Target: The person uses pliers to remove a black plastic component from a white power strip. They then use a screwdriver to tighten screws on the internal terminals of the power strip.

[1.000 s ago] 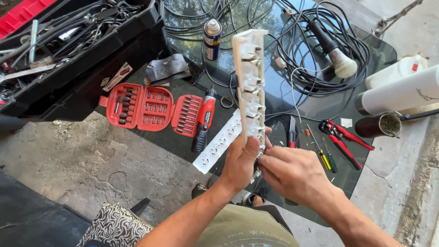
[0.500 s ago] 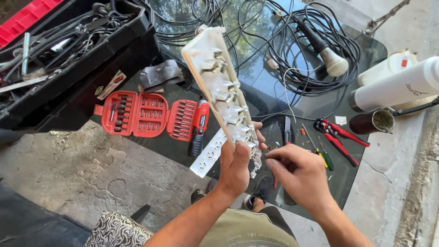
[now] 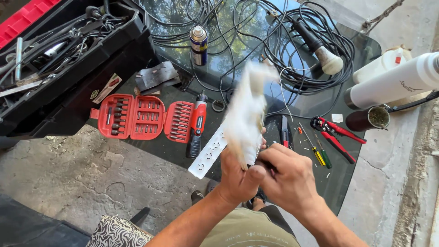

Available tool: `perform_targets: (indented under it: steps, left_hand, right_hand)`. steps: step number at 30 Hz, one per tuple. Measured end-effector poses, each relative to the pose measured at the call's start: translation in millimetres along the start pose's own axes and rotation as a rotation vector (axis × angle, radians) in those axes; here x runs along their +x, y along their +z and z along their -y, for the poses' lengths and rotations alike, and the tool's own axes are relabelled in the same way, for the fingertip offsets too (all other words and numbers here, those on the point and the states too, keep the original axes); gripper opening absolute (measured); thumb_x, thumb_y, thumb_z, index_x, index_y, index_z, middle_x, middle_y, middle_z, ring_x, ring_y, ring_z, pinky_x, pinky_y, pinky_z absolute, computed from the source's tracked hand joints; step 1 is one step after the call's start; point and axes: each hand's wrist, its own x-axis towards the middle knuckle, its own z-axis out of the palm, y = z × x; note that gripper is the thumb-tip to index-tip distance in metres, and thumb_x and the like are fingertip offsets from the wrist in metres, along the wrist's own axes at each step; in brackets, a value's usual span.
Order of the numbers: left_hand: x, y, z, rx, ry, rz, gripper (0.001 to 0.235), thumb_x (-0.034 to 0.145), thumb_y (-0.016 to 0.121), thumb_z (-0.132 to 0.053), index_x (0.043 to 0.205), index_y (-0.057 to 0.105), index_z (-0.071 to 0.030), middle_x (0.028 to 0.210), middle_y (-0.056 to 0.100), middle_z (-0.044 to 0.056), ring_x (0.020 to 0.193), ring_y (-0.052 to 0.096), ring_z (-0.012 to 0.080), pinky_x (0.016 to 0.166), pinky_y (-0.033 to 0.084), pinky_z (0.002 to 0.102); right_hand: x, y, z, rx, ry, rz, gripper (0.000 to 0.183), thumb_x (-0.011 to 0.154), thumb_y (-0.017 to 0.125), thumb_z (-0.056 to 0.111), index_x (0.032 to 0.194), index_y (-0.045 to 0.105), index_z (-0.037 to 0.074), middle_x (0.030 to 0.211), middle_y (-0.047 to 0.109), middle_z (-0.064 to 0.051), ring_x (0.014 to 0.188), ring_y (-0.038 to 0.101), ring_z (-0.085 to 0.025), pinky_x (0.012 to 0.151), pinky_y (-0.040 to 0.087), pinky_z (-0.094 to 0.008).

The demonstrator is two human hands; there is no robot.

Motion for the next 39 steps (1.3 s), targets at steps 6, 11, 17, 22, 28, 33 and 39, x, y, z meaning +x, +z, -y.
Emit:
perform_targets:
  steps: [6, 11, 17, 22, 28, 33, 39]
  left_hand:
    - [1.2, -2.4, 4.1, -0.564, -0.241, -0.051, 0.088, 0.092, 0.062, -0.075, 0.131, 0.054, 0.003, 0.109, 0.059, 0.011, 0.097, 0.061, 0.0198, 0.088, 0.054, 0.035]
    - [12.5, -2.7, -1.1, -0.821, -0.473, -0.122, 0.076, 0.094, 0.045, -0.071, 0.121, 0.058, -0.001, 0.093, 0.061, 0.010, 0.079, 0.065, 0.0197, 0.073, 0.054, 0.034]
    - [12.6, 3.8, -3.7, -1.027, -0.889, -0.151, 0.079, 0.089, 0.041, -0.073, 0.112, 0.063, -0.001, 0.082, 0.065, 0.011, 0.070, 0.065, 0.0201, 0.067, 0.053, 0.032]
    - [15.9, 9.7, -8.4, -0.964, -1.062, -0.108, 0.080, 0.091, 0.039, -0.073, 0.109, 0.066, 0.001, 0.078, 0.067, 0.012, 0.065, 0.063, 0.0160, 0.063, 0.050, 0.027]
    - [20.9, 11.9, -18.0, -0.892, -1.075, -0.137, 0.074, 0.095, 0.038, -0.067, 0.105, 0.069, 0.000, 0.077, 0.067, 0.013, 0.066, 0.063, 0.0184, 0.064, 0.049, 0.029]
    - [23.1, 12.2, -20.3, -0.919, -1.032, -0.175, 0.073, 0.097, 0.039, -0.064, 0.105, 0.067, 0.002, 0.075, 0.068, 0.015, 0.065, 0.065, 0.0198, 0.063, 0.051, 0.029]
    - [21.2, 12.2, -19.1, -0.850, -1.079, -0.188, 0.072, 0.094, 0.041, -0.065, 0.103, 0.069, 0.001, 0.076, 0.067, 0.011, 0.067, 0.064, 0.0180, 0.068, 0.052, 0.030]
  right_hand:
    - [7.8, 5.7, -4.4, 0.476, 0.398, 0.147, 0.019, 0.087, 0.070, 0.015, 0.069, 0.072, 0.007, 0.059, 0.050, 0.006, 0.058, 0.039, -0.005, 0.051, 0.036, -0.026]
    - [8.5, -24.4, 9.2, 0.264, 0.081, -0.003, 0.003, 0.085, 0.075, 0.010, 0.086, 0.076, 0.007, 0.081, 0.074, -0.004, 0.065, 0.064, -0.011, 0.064, 0.051, -0.024]
    - [14.7, -38.4, -2.6, -0.128, -0.633, -0.006, 0.009, 0.096, 0.060, 0.009, 0.096, 0.069, 0.006, 0.094, 0.067, -0.008, 0.067, 0.063, -0.021, 0.060, 0.052, -0.033]
    - [22.8, -52.3, -0.8, -0.300, -0.822, 0.105, 0.018, 0.102, 0.046, 0.009, 0.101, 0.064, 0.008, 0.095, 0.062, -0.006, 0.058, 0.050, -0.017, 0.047, 0.036, -0.031]
    - [22.8, -51.8, 1.8, -0.237, -0.789, 0.094, 0.019, 0.101, 0.048, 0.008, 0.092, 0.065, 0.006, 0.091, 0.062, -0.005, 0.056, 0.051, -0.018, 0.049, 0.040, -0.031]
    - [14.1, -40.0, -4.0, -0.047, -0.558, 0.008, 0.003, 0.091, 0.069, 0.010, 0.091, 0.071, 0.008, 0.090, 0.070, -0.007, 0.070, 0.068, -0.018, 0.064, 0.057, -0.030]
    - [16.2, -40.4, -0.9, -0.117, -0.533, 0.098, 0.003, 0.093, 0.066, 0.011, 0.092, 0.069, 0.012, 0.092, 0.069, -0.001, 0.072, 0.068, -0.016, 0.065, 0.055, -0.029]
